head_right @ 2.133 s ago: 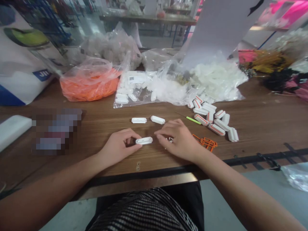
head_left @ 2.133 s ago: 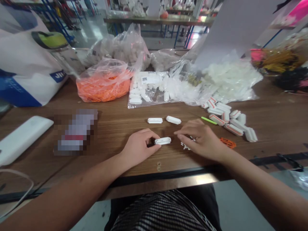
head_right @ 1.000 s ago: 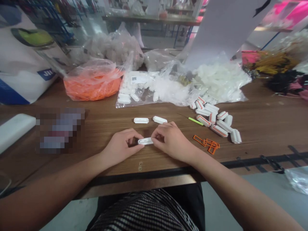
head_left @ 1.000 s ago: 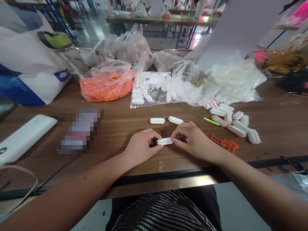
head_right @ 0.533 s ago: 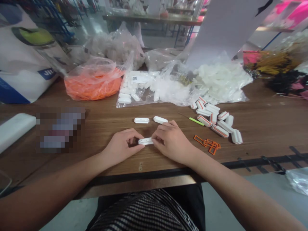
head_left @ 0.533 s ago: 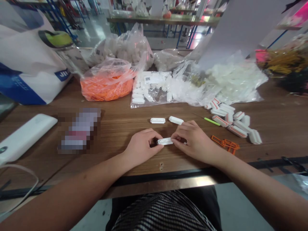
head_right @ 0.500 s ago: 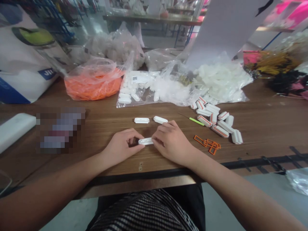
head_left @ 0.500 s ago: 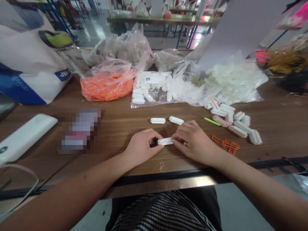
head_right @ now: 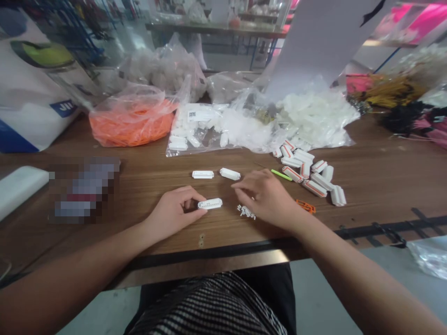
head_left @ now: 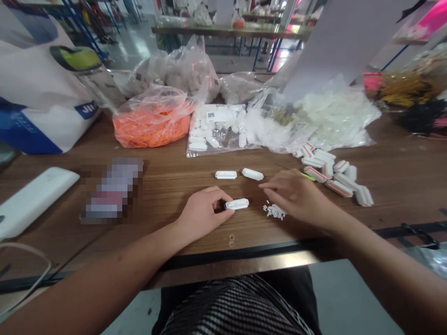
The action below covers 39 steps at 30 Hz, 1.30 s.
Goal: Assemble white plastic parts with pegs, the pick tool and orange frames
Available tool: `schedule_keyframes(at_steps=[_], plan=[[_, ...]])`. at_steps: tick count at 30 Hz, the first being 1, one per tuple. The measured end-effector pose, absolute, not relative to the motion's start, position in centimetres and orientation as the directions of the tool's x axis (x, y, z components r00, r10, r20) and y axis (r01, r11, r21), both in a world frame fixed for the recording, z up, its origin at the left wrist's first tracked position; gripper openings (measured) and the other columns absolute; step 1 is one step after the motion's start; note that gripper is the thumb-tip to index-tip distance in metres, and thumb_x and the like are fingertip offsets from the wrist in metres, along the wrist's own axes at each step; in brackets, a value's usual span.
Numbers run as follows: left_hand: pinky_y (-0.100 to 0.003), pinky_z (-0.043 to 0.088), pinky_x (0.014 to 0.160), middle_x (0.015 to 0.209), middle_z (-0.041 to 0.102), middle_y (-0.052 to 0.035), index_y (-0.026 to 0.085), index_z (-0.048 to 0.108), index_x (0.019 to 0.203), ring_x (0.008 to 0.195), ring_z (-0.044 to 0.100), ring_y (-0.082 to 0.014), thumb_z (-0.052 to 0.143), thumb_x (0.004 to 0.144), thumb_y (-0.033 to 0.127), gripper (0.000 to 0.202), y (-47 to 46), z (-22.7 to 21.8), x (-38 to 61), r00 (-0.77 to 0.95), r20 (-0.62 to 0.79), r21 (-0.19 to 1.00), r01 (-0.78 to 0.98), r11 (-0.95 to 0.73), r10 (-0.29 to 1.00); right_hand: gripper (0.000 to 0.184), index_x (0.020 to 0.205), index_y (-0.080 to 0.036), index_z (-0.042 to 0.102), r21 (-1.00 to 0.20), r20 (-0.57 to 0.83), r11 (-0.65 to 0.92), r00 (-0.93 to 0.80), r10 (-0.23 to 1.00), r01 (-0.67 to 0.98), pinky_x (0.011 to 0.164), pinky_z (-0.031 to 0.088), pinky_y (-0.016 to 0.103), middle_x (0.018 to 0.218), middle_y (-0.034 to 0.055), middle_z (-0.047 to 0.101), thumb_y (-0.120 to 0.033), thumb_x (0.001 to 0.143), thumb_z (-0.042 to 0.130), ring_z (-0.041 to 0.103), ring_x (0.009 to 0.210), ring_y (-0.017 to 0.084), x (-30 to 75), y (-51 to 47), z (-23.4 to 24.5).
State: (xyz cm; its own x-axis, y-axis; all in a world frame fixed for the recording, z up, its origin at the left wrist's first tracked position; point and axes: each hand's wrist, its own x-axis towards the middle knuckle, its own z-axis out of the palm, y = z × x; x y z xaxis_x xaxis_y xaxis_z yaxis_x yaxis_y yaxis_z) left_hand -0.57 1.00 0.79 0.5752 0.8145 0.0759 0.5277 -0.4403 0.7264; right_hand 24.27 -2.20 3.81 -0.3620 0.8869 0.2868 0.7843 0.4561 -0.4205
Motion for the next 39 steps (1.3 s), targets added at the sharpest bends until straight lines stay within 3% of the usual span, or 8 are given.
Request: schedule_keyframes(at_steps=[2,6,12,19,23,28,35,39], plan=[[-0.024,0.037,0.059,0.068,0.056,0.0034,0.021,0.071,0.084,0.059,0.048,-0.0107,0.069,0.076,0.020,0.008,1.0,0.8,-0.6,0.571,0.074,0.727,0.530,-0.436,0.817,0.018,0.077,-0.022,0.072,-0.455,0.186,0.339,-0.285,0.940,0.823,0.067,0.043,0.033,0.072,0.0020,0.070,-0.027,0.086,0.057,0.062,0.066,0.017,26.3,-2.0,4.0],[-0.024,0.037,0.059,0.069,0.056,0.0032,0.021,0.071,0.084,0.059,0.047,-0.0106,0.069,0.076,0.021,0.009,1.1,0.6,-0.6,0.573,0.075,0.731,0.525,-0.436,0.816,0.017,0.076,-0.025,0.073,-0.444,0.002,0.316,-0.351,0.936,0.839,0.069,0.046,0.033,0.078,0.0013,0.072,-0.028,0.084,0.059,0.063,0.070,0.017,28.8,-1.9,3.6],[-0.024,0.037,0.059,0.070,0.057,0.0028,0.021,0.070,0.085,0.059,0.047,-0.0107,0.069,0.077,0.022,0.008,1.1,0.6,-0.7,0.585,0.084,0.728,0.517,-0.450,0.807,0.020,0.078,-0.024,0.074,-0.494,-0.064,0.326,-0.408,0.911,0.806,0.067,0.046,0.033,0.077,0.0033,0.071,-0.029,0.086,0.057,0.063,0.070,0.017,28.7,-1.7,3.1],[-0.025,0.037,0.058,0.068,0.057,0.0030,0.021,0.071,0.085,0.058,0.048,-0.0110,0.069,0.076,0.021,0.009,1.0,0.9,-0.7,0.576,0.067,0.722,0.535,-0.438,0.815,0.011,0.074,-0.021,0.067,-0.463,-0.207,0.156,-0.278,0.938,0.872,0.061,0.046,0.032,0.070,0.0028,0.069,-0.027,0.079,0.060,0.061,0.062,0.016,28.4,-1.4,3.0],[-0.025,0.037,0.058,0.069,0.057,0.0028,0.022,0.071,0.086,0.059,0.049,-0.0113,0.069,0.076,0.022,0.009,1.1,0.8,-0.6,0.579,0.074,0.723,0.530,-0.444,0.812,0.010,0.069,-0.021,0.063,-0.572,-0.160,0.097,-0.227,0.961,0.815,0.053,0.043,0.028,0.062,0.0003,0.065,-0.027,0.078,0.059,0.056,0.054,0.013,27.6,-1.7,3.0],[-0.024,0.037,0.058,0.068,0.056,0.0033,0.022,0.071,0.085,0.058,0.048,-0.0107,0.068,0.077,0.021,0.009,1.0,0.7,-0.6,0.579,0.093,0.724,0.519,-0.454,0.810,0.010,0.074,-0.022,0.064,-0.746,-0.079,0.106,-0.246,0.966,0.657,0.060,0.045,0.026,0.073,-0.0005,0.068,-0.027,0.081,0.059,0.060,0.064,0.013,23.9,-2.4,4.0],[-0.024,0.037,0.058,0.067,0.056,0.0034,0.022,0.071,0.085,0.059,0.048,-0.0112,0.068,0.077,0.021,0.009,0.9,0.5,-0.6,0.578,0.092,0.727,0.517,-0.451,0.811,0.009,0.075,-0.020,0.063,-0.727,0.104,0.329,-0.377,0.921,0.603,0.082,0.041,0.032,0.080,-0.0009,0.067,-0.019,0.083,0.059,0.059,0.076,0.014,20.8,-2.0,3.2],[-0.025,0.037,0.059,0.069,0.056,0.0029,0.022,0.071,0.086,0.061,0.049,-0.0116,0.068,0.078,0.022,0.009,0.9,0.6,-0.6,0.586,0.090,0.722,0.518,-0.458,0.805,0.013,0.073,-0.020,0.061,-0.721,0.108,0.315,-0.349,0.931,0.616,0.078,0.041,0.033,0.077,-0.0002,0.064,-0.023,0.086,0.058,0.057,0.073,0.014,21.2,-1.9,2.8]])
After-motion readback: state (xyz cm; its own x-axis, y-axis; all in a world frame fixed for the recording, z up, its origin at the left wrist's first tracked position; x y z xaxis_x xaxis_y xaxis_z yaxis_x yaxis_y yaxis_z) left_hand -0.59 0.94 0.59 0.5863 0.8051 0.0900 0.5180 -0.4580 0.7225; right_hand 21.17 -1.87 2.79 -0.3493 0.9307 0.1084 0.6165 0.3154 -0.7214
